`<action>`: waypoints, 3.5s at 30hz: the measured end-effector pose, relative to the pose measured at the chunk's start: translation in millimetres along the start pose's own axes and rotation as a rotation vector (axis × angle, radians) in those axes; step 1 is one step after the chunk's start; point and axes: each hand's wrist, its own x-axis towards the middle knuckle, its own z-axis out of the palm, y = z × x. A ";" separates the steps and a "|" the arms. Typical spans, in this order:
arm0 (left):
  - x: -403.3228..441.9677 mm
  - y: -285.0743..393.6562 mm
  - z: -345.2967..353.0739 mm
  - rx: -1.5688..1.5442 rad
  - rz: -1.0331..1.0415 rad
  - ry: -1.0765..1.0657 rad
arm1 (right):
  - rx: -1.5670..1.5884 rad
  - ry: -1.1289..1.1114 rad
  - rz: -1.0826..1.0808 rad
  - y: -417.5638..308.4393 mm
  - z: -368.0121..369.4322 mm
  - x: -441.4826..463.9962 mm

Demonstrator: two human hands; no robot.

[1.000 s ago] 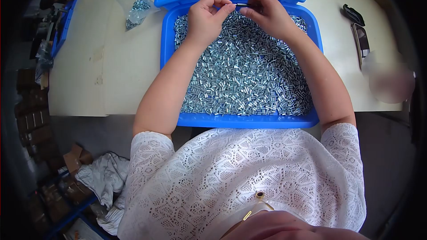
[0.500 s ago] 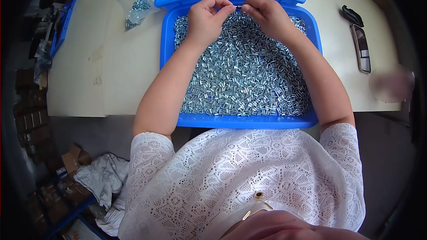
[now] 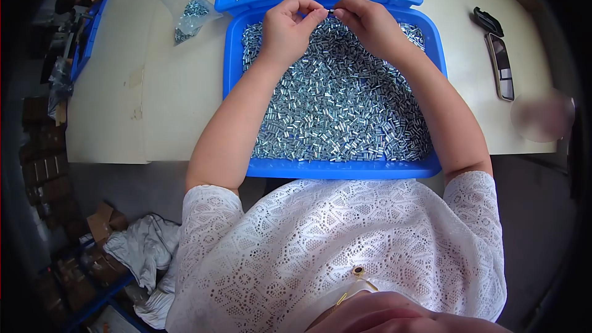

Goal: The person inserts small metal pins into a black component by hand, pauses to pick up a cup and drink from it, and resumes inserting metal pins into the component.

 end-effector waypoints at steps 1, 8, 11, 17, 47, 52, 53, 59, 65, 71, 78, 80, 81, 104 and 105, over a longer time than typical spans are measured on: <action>0.5 0.7 2.3 -0.085 -0.023 0.026 | 0.016 0.010 -0.001 -1.9 -0.9 0.0; 1.8 -2.1 -8.7 0.113 -0.135 -0.151 | 0.044 0.010 0.000 -3.1 -1.7 -0.2; 0.8 -8.7 -3.4 0.122 -0.016 -0.114 | -0.020 -0.022 0.020 -5.4 -4.6 -0.5; -0.5 -8.4 -1.1 0.109 0.007 -0.112 | 0.012 -0.060 0.137 -7.4 -6.9 -0.7; -2.1 -0.6 -2.7 0.211 -0.019 -0.110 | -0.041 -0.046 -0.021 -1.9 -1.9 -1.7; 0.3 -7.6 -4.0 0.168 -0.113 -0.124 | -0.030 0.026 -0.124 -2.8 -1.9 -0.1; 0.3 -7.1 -4.8 0.157 -0.169 -0.153 | -0.029 0.022 -0.097 -4.3 -2.6 -0.1; -0.4 -1.4 -1.4 0.167 0.025 -0.057 | -0.022 0.043 -0.078 -2.4 -2.4 0.0; 1.7 -3.0 -4.5 0.097 -0.204 -0.146 | -0.023 0.040 -0.070 -3.9 -2.4 0.2; -1.2 3.4 -6.2 0.200 -0.093 -0.125 | -0.028 0.025 -0.060 -1.3 -2.3 0.2; 2.3 -6.6 -4.0 0.043 -0.010 -0.062 | -0.032 0.040 -0.062 -2.7 -2.6 0.0; -1.9 4.9 -6.1 0.215 -0.034 -0.119 | -0.036 0.037 -0.048 -2.4 -3.0 0.0; -1.1 4.6 -6.3 0.215 -0.032 -0.119 | -0.037 0.038 -0.048 -2.1 -3.1 0.0; -0.4 -5.9 -2.5 0.221 0.034 -0.053 | -0.134 0.023 -0.052 1.9 1.0 -0.2; -0.4 -6.0 -2.5 0.221 0.035 -0.053 | -0.135 0.023 -0.051 1.8 -0.2 -0.2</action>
